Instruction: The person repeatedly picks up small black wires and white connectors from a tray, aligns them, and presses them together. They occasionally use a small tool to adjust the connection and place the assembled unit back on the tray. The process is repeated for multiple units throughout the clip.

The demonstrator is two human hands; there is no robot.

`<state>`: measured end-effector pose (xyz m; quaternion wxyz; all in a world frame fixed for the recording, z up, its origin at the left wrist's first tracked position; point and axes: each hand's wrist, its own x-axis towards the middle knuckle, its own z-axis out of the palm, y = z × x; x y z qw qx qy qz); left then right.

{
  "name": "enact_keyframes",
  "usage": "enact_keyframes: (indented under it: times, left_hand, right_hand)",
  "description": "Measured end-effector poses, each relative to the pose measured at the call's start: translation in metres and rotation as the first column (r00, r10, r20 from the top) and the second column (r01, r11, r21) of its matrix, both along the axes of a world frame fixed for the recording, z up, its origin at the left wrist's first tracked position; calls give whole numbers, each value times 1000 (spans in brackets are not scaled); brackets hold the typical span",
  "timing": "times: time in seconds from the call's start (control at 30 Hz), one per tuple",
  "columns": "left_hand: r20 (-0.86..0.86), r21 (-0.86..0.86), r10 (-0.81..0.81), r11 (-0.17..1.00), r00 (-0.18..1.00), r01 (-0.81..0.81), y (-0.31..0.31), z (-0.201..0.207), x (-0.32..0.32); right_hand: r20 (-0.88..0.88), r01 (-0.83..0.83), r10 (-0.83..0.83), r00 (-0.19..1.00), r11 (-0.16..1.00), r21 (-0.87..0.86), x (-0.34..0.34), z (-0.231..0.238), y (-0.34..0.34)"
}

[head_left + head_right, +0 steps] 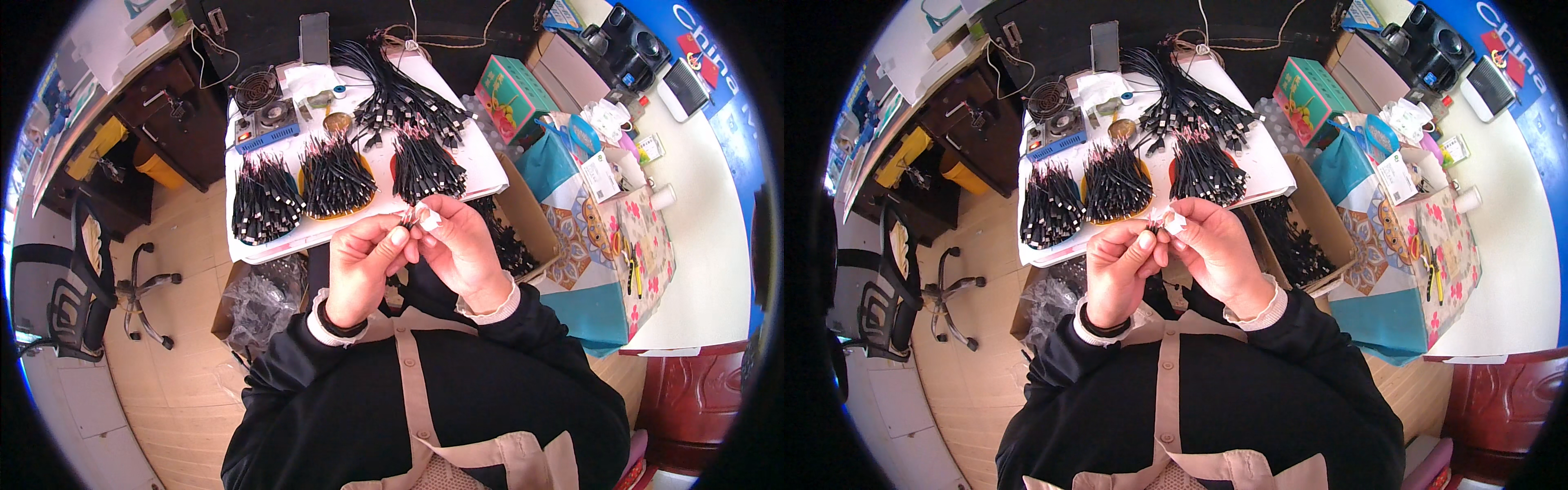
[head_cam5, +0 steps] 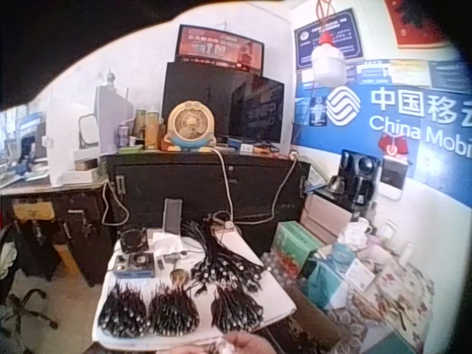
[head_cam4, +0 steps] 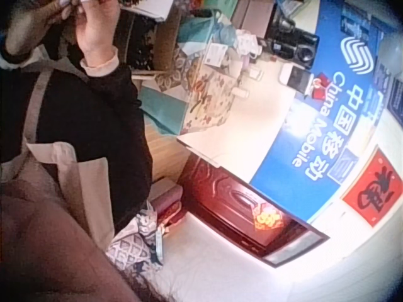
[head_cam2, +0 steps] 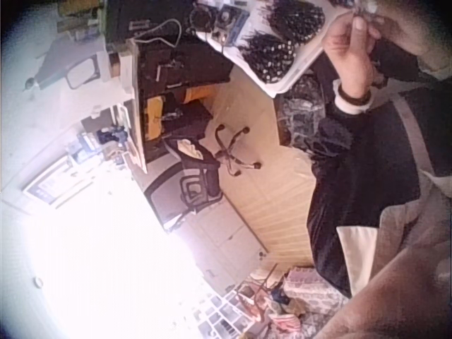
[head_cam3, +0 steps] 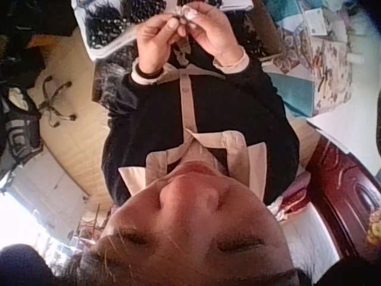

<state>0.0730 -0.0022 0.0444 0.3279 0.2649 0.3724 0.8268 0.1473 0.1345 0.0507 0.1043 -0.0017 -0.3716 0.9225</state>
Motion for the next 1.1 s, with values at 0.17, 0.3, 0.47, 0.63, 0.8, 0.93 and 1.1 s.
enact_keyframes:
  times: [0.17,0.3,0.47,0.63,0.8,0.93,1.1]
  left_hand:
    - [-11,5,70,998,997,-70,3,0,3]
    - [-35,38,102,994,994,-101,0,1,4]
    - [2,-8,16,1000,1000,-16,-3,1,1]
    - [-11,-32,25,999,1000,-26,-2,1,2]
    - [52,-59,-30,998,998,33,-4,1,2]
    - [33,-52,-102,993,994,104,-5,-2,-1]
    - [-27,-98,-124,988,992,121,-7,-2,-1]
  right_hand:
    - [-125,309,-285,950,818,485,7,4,-2]
    - [45,172,-178,983,978,119,3,3,-5]
    - [-79,224,-210,975,909,350,5,8,1]
    - [-52,179,-173,984,897,404,7,7,4]
    - [52,2,-4,999,1000,27,1,1,4]
    - [99,-39,31,995,996,80,2,10,5]
    - [159,-108,85,984,983,147,2,20,11]
